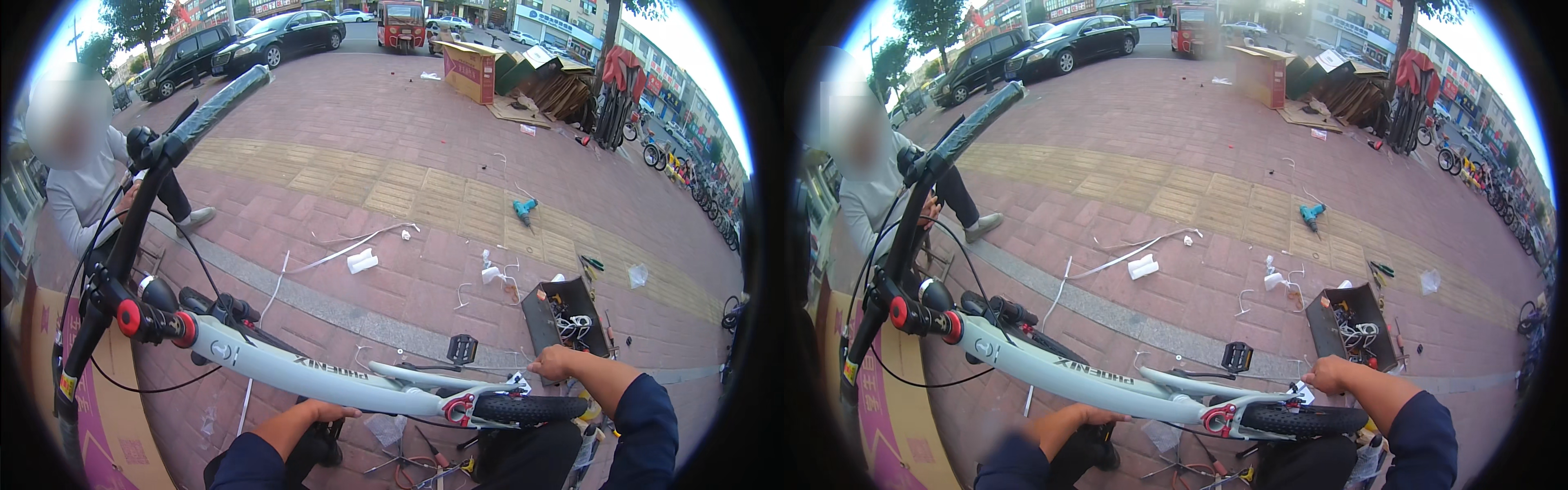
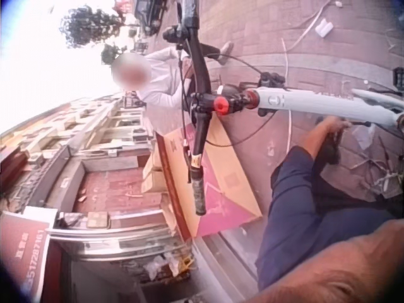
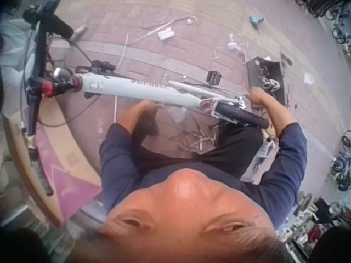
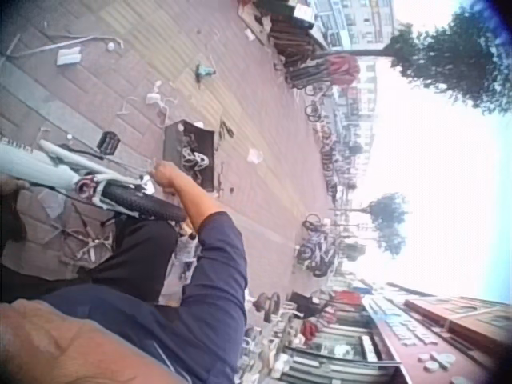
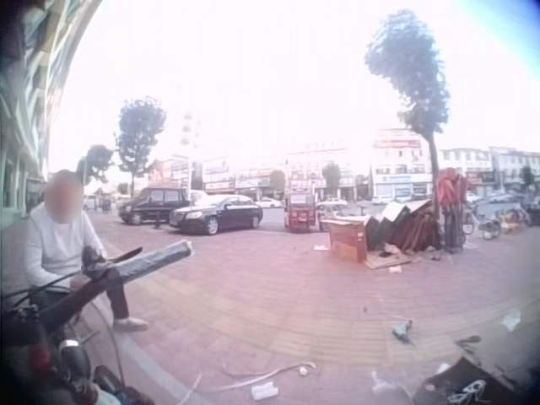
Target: The person assembles a bicycle by attaching a pedal to the crank arm. They use a wrench to tighten the pedal onto the crank arm of a bicycle lying on its side.
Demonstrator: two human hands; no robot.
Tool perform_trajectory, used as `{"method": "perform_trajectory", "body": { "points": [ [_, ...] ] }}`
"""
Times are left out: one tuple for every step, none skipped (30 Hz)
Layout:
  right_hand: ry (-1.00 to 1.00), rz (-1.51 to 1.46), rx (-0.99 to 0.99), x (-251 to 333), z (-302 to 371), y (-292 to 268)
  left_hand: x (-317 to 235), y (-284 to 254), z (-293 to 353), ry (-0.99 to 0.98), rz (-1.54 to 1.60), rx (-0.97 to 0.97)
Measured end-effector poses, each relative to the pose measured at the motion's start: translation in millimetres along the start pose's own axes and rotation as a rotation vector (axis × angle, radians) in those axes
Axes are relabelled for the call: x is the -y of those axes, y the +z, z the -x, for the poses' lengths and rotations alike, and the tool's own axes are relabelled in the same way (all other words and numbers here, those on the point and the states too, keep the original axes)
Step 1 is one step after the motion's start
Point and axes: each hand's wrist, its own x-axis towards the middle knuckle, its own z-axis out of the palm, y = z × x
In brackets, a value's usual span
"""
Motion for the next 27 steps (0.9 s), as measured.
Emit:
{"method": "perform_trajectory", "body": {
  "points": [
    [-0.063,0.072,-0.002,0,-13,5,0,4,5,0.095,-0.13,-0.111],
    [-0.119,0.141,-0.003,-5,-32,17,-11,4,8,0.107,-0.174,-0.141],
    [-0.167,0.205,-0.003,-10,-51,28,-41,-2,15,0.07,-0.216,-0.167],
    [-0.169,0.28,0.009,-4,-65,38,-86,-10,30,0.045,-0.252,-0.19],
    [-0.192,0.346,0.026,16,-84,51,-121,-11,45,-0.001,-0.294,-0.209],
    [-0.177,0.279,0.011,39,-99,56,-147,-5,52,-0.122,-0.272,-0.2],
    [-0.171,0.212,-0.01,58,-116,56,-166,-2,54,-0.251,-0.253,-0.2],
    [-0.179,0.187,-0.025,60,-130,58,-171,6,50,-0.299,-0.225,-0.173],
    [-0.193,0.163,-0.04,61,-144,62,-153,16,45,-0.209,-0.205,-0.175],
    [-0.208,0.14,-0.058,63,-155,62,-124,27,32,-0.119,-0.186,-0.18],
    [-0.228,0.157,-0.052,59,-159,64,-131,17,35,-0.016,-0.159,-0.17],
    [-0.247,0.173,-0.046,54,-164,65,-135,-2,38,0.027,0.006,-0.007],
    [-0.264,0.186,-0.032,51,-163,68,-131,-2,40,0.063,0.026,-0.067],
    [-0.25,0.137,-0.012,45,-163,68,-126,-2,42,0.098,0.045,-0.127],
    [-0.236,0.087,0.006,38,-164,63,-124,-1,42,0.133,0.064,-0.187],
    [-0.23,0.042,0.025,37,-165,59,-126,2,42,0.123,0.108,-0.104],
    [-0.249,0.037,0.023,36,-170,59,-130,4,40,0.123,0.149,-0.022],
    [-0.262,0.028,0.019,35,-175,59,-138,7,36,0.127,0.186,0.064],
    [-0.274,0.019,0.014,34,-180,60,-148,10,32,0.131,0.222,0.151],
    [-0.201,0.012,0.079,38,-183,62,-179,-2,24,-0.016,0.099,0.391],
    [-0.154,0.005,0.139,56,-190,60,-171,19,14,0.118,0.086,0.288],
    [-0.106,-0.003,0.192,69,-199,56,-161,36,3,0.255,0.065,0.185],
    [-0.156,-0.006,0.145,65,-210,64,-169,36,-4,0.251,0.081,0.184],
    [-0.21,-0.001,0.098,55,-225,77,-181,38,-7,0.243,0.103,0.177],
    [-0.263,-0.002,0.069,50,-236,94,-192,45,-7,0.23,0.135,0.184],
    [-0.287,-0.053,0.066,58,-243,101,-205,52,-11,0.158,0.202,0.258],
    [-0.297,-0.106,0.061,64,-247,104,-219,58,-18,0.104,0.271,0.342]
  ]
}}
